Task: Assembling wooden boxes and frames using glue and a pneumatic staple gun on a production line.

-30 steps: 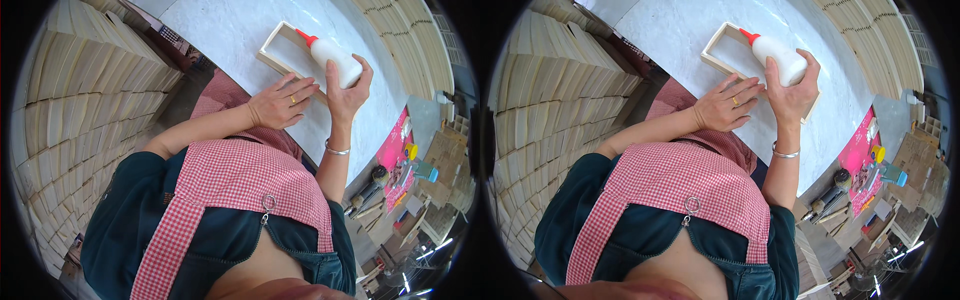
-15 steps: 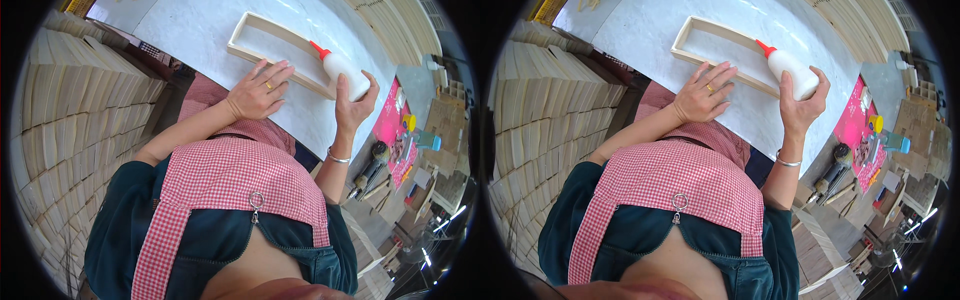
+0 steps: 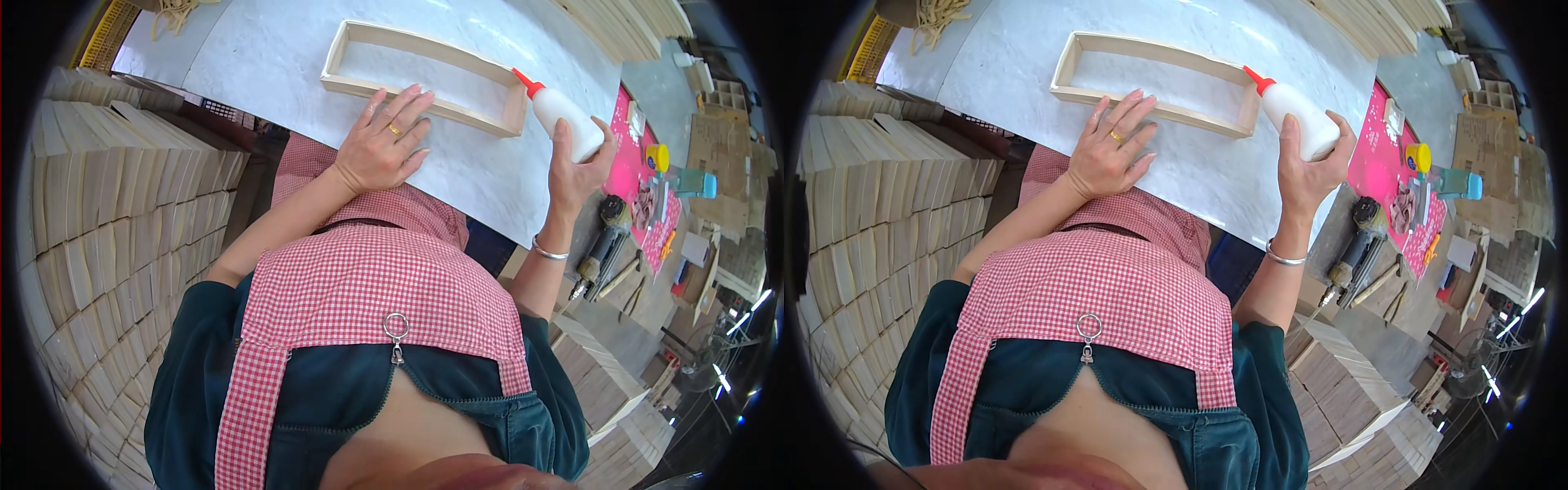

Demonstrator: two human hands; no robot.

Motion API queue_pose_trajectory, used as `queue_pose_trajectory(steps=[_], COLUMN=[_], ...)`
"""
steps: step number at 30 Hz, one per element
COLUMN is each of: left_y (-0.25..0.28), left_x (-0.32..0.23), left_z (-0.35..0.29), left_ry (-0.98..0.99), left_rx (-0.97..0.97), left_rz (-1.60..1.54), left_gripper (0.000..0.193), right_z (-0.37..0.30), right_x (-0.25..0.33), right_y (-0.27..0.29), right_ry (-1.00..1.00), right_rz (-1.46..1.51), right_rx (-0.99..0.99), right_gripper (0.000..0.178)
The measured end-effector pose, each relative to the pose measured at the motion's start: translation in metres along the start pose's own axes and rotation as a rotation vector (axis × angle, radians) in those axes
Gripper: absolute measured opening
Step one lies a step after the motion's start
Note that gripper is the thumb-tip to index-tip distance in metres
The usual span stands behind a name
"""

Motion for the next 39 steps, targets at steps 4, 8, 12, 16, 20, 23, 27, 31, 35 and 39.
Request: queue_pose_trajectory(steps=[4, 8, 12, 16, 20, 23, 27, 31, 35, 39], left_y=[0.003, 0.002, 0.002, 0.000, -0.001, 0.001, -0.002, -0.001, 0.000, -0.007], left_x=[-0.003, -0.003, -0.002, -0.001, 0.000, 0.001, 0.002, 0.003, 0.004, 0.009], left_z=[0.002, 0.001, 0.002, 0.002, 0.001, 0.001, -0.004, 0.001, -0.003, -0.010], left_ry=[0.006, 0.010, 0.009, 0.006, 0.001, -0.007, -0.050, -0.111, -0.069, -0.070], left_rx=[-0.004, -0.002, -0.005, -0.013, -0.020, -0.037, -0.097, -0.124, -0.084, -0.063], left_rz=[-0.005, 0.005, -0.002, -0.015, -0.017, 0.003, -0.011, 0.017, 0.030, -0.068], left_gripper=[0.034, 0.034, 0.034, 0.034, 0.034, 0.035, 0.035, 0.038, 0.035, 0.033], right_z=[-0.003, -0.005, -0.007, -0.018, -0.031, -0.037, -0.039, -0.046, -0.042, -0.041], right_x=[-0.010, -0.013, -0.006, 0.004, 0.016, 0.024, 0.041, 0.067, 0.109, 0.129], right_y=[0.010, 0.018, 0.029, 0.042, 0.059, 0.068, 0.056, 0.008, -0.046, -0.081], right_ry=[-0.011, -0.024, -0.028, -0.025, -0.026, -0.052, -0.191, -0.182, -0.127, -0.087], right_rz=[-0.002, 0.002, -0.015, -0.040, -0.052, -0.034, 0.150, 0.334, 0.522, 0.593], right_rx=[-0.037, -0.009, 0.024, 0.047, 0.045, 0.090, 0.093, 0.177, 0.304, 0.347], right_gripper=[0.052, 0.046, 0.045, 0.046, 0.049, 0.050, 0.051, 0.048, 0.052, 0.048])
Point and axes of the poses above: each hand's wrist, its own z-axis towards the middle knuckle, its own y-axis out of the back of the hand, x = y × z, the point moved 1 cm from there along z, towards the middle knuckle, and after that the axes turned 9 degrees about y, right-handed, at the moved point
